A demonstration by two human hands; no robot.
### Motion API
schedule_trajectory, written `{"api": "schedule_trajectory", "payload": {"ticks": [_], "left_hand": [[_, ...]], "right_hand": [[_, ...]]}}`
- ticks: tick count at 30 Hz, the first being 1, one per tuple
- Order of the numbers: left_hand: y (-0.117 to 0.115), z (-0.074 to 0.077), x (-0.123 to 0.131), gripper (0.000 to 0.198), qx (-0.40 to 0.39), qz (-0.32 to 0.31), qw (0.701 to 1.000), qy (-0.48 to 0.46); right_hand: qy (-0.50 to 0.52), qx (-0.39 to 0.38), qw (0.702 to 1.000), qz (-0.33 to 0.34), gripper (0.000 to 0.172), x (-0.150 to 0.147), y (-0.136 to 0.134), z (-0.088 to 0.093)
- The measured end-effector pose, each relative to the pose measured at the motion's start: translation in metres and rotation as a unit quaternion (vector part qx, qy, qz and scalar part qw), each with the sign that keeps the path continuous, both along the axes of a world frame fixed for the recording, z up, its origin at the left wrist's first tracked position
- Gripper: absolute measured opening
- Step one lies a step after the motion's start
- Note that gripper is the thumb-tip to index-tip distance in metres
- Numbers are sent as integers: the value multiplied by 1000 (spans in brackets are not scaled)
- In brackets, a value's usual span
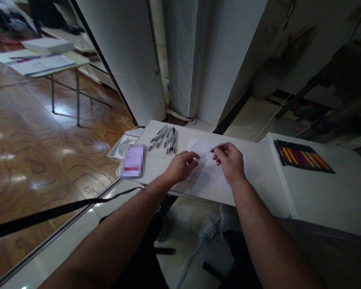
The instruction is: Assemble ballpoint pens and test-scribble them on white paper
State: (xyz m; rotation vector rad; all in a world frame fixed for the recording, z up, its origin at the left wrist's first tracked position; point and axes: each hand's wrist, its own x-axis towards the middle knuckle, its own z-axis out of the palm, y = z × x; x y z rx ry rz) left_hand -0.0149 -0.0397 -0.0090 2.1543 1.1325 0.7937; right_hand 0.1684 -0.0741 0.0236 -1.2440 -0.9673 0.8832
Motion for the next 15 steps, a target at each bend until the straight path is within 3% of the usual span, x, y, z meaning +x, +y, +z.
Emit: {"api": "schedule_trajectory", "payload": {"ticks": [9, 15], "left_hand": [[0, 0, 0, 22, -7, 5, 1000, -13], [0, -1, 0, 24, -6, 7, 1000, -10]], "right_hand": [[-18, -28, 999, 37, 36, 1, -1, -3], [-16, -20, 999, 29, 29, 0, 0, -5]]}}
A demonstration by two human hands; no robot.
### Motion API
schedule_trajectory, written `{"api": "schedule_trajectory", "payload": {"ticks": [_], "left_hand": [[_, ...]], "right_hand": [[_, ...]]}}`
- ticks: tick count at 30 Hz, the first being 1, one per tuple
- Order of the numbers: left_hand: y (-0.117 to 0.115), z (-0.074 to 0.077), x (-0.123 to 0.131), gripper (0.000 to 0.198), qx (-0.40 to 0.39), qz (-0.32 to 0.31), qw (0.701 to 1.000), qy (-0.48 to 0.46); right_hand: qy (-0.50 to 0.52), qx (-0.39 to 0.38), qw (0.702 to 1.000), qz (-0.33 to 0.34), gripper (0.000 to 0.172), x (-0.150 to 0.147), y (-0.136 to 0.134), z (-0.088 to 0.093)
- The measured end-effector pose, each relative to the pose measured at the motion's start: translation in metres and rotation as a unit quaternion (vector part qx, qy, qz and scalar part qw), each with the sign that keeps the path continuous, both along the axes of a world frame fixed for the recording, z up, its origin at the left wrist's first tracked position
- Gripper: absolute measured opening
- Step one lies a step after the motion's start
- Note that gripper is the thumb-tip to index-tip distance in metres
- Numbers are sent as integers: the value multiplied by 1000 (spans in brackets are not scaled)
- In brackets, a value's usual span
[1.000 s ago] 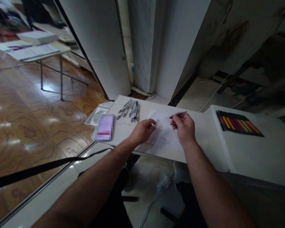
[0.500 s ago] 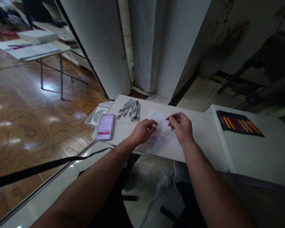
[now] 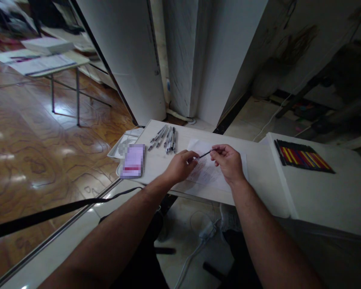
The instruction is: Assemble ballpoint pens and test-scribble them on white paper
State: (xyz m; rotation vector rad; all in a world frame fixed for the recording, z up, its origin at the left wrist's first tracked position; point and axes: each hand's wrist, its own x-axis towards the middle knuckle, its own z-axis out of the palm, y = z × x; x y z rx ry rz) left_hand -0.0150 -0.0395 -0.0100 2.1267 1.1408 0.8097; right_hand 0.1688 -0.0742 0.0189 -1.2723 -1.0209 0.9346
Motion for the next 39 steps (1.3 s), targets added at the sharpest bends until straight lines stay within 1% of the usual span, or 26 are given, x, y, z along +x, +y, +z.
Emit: {"api": "schedule_trajectory", "payload": {"ticks": [3, 8, 18, 27, 33, 39], "left_hand": [[-1, 1, 0, 30, 4, 0, 1000, -5], [-1, 4, 1, 38, 4, 0, 1000, 4], [-2, 4, 0, 35, 9, 9, 1000, 6], [-2, 4, 0, 33, 13, 2, 1000, 6], [-2, 3, -1, 34, 20, 6, 1000, 12], [-3, 5, -2, 32, 24, 4, 1000, 16]], "right_hand": [[-18, 0, 1000, -7, 24, 0, 1, -2], [-33, 6, 999, -9, 21, 1, 1, -5], [-47, -5, 999, -15, 22, 2, 2, -6], [-126, 19, 991, -27, 18, 5, 2, -5], [-98, 1, 995, -7, 20, 3, 1, -5], [-93, -8, 995, -18, 21, 0, 2, -10]]}}
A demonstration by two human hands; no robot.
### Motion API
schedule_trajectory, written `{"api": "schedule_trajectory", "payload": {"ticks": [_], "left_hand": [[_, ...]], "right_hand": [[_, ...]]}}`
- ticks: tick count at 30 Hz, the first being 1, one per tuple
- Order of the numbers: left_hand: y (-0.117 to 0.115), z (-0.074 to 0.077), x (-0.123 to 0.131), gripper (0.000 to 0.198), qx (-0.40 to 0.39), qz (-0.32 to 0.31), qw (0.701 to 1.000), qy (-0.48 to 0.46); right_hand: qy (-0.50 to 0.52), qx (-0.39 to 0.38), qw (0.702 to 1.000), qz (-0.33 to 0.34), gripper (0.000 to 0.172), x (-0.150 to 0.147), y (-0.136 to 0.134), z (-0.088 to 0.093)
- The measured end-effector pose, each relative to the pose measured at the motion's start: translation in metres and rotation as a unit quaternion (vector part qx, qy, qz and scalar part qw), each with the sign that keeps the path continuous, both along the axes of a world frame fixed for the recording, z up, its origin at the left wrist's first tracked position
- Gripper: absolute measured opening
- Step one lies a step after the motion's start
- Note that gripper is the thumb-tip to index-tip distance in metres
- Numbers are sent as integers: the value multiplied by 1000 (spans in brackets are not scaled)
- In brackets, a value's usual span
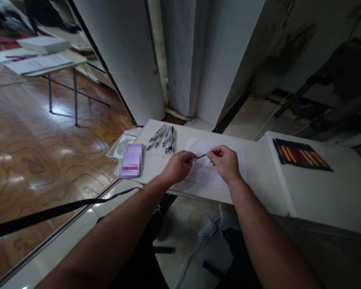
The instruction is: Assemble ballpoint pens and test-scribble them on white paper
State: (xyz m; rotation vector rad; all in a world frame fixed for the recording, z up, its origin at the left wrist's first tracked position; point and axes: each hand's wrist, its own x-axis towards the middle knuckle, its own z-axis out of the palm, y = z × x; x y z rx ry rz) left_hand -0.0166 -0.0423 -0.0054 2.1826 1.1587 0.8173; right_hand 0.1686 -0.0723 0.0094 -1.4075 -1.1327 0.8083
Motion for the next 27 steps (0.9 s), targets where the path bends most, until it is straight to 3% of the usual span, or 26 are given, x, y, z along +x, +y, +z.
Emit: {"api": "schedule_trajectory", "payload": {"ticks": [5, 9, 11, 13, 16, 18, 22, 27], "left_hand": [[-1, 0, 0, 27, -6, -3, 1000, 0], [1, -1, -1, 24, -18, 35, 999, -3], [3, -1, -2, 21, -29, 65, 997, -7], [4, -1, -4, 18, -44, 92, 995, -4], [6, 1, -6, 13, -65, 123, 990, 20], [6, 2, -7, 11, -77, 138, 987, 40], [6, 4, -7, 12, -114, 149, 981, 56], [9, 2, -8, 15, -143, 141, 978, 56]], "right_hand": [[38, -10, 999, 3, 24, -3, 1, 1], [54, -19, 998, 14, 31, -3, 2, -1], [4, -31, 999, 14, 31, -2, 3, -6], [-107, -44, 993, 13, 24, -2, 4, -11], [-292, -74, 953, 39, 20, -6, 4, -19], [-363, -93, 925, 65, 22, -10, 4, -21], [-428, -114, 892, 86, 21, -17, 5, -22], [-442, -122, 884, 87, 21, -23, 9, -23]]}}
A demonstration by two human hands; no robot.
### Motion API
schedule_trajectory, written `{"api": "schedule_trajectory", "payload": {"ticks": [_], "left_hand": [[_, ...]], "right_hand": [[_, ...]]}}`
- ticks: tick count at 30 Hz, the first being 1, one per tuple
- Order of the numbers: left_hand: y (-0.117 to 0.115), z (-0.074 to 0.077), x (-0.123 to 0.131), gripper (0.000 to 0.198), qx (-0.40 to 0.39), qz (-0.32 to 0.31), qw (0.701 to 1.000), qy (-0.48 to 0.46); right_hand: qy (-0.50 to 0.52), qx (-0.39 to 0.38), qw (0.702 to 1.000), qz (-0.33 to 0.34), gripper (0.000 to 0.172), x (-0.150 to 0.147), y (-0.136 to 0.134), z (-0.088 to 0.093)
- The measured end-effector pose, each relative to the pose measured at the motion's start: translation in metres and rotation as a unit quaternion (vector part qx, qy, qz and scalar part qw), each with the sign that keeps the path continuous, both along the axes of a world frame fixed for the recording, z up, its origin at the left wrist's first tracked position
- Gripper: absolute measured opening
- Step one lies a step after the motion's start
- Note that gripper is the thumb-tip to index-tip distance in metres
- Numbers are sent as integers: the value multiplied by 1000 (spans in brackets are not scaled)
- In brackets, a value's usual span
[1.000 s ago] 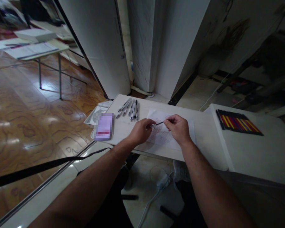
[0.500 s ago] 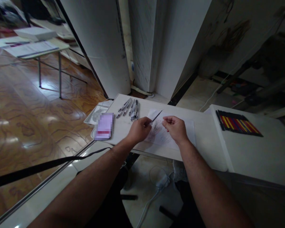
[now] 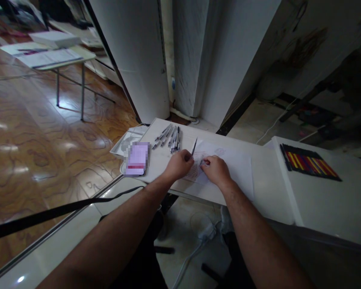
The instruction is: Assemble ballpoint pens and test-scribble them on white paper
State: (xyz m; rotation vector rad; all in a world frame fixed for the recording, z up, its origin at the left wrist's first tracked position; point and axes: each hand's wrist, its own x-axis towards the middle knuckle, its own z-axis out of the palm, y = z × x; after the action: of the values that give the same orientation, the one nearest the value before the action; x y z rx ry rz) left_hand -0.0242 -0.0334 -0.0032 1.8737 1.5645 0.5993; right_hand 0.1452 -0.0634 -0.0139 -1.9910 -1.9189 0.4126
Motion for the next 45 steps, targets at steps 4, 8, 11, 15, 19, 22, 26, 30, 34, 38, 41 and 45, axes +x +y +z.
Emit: {"api": "schedule_trajectory", "payload": {"ticks": [4, 8, 11, 15, 19, 22, 26, 30, 34, 38, 41, 45], "left_hand": [[2, -2, -1, 15, -7, -9, 1000, -2], [3, -3, -2, 15, -1, -30, 1000, -1], [2, -2, -2, 15, -3, -43, 999, 6], [1, -1, -3, 17, -7, -58, 998, 8], [0, -1, -2, 18, -18, -76, 997, 4], [-1, -2, -1, 18, -26, -85, 996, -1], [-2, 0, 0, 18, -37, -82, 996, 4], [-5, 4, 1, 18, -42, -84, 995, 12], [-8, 7, 1, 17, -44, -93, 994, 24], [-11, 10, -1, 17, -36, -98, 994, 34], [-13, 11, -1, 17, -26, -96, 994, 50], [-14, 9, -2, 16, -27, -89, 994, 55]], "right_hand": [[-5, 8, 1000, 2, 19, -5, 3, -1], [-7, 11, 1000, 8, 17, -10, 5, -2], [-18, 13, 1000, 9, 14, -12, 6, -2], [-53, -7, 999, 3, 15, -10, 5, 2], [-84, -36, 996, -9, 20, -6, 1, 7], [-102, -50, 993, -15, 21, -4, -1, 11], [-137, -64, 988, -20, 21, -3, -4, 14], [-153, -76, 985, -14, 22, -1, -6, 15], [-136, -89, 987, -8, 21, 2, -8, 14], [-100, -88, 991, 9, 20, 7, -11, 10], [-63, -88, 994, 16, 19, 10, -14, 8], [-10, -88, 996, 17, 17, 15, -17, 6]]}}
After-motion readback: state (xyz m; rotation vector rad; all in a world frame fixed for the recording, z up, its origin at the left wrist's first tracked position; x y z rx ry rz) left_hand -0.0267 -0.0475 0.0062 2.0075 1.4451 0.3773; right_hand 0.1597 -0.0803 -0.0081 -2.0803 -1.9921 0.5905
